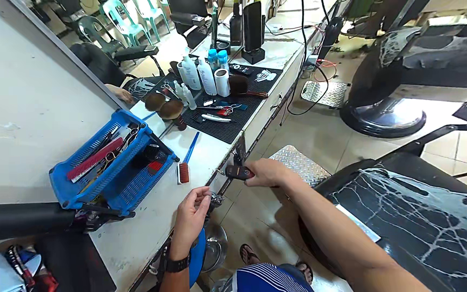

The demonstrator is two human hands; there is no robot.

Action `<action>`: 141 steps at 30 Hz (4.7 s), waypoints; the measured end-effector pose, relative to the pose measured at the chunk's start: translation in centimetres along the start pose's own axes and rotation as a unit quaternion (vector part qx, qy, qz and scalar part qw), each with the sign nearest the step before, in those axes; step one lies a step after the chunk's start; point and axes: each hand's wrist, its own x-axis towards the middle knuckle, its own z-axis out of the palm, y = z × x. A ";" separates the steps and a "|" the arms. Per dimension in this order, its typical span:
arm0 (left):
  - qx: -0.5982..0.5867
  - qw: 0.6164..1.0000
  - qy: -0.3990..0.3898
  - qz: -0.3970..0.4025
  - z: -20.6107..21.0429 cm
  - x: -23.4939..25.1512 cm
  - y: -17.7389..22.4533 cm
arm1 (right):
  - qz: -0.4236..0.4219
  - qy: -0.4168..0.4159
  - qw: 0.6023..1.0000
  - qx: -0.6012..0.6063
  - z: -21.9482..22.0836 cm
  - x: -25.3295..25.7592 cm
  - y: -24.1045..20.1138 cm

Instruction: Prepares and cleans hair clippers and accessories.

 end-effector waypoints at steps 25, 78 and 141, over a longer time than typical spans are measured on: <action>-0.155 0.979 0.130 -0.004 -1.8 -8.6 -0.5 | -0.414 0.057 0.870 -0.261 1.0 14.2 -16.1; 0.006 0.987 -0.006 0.162 18.8 -13.2 11.7 | -0.399 0.301 0.841 0.206 3.8 -27.4 6.1; -0.312 0.921 -0.171 -0.157 20.7 -12.0 12.5 | -0.220 0.102 0.968 0.060 3.4 -25.6 7.1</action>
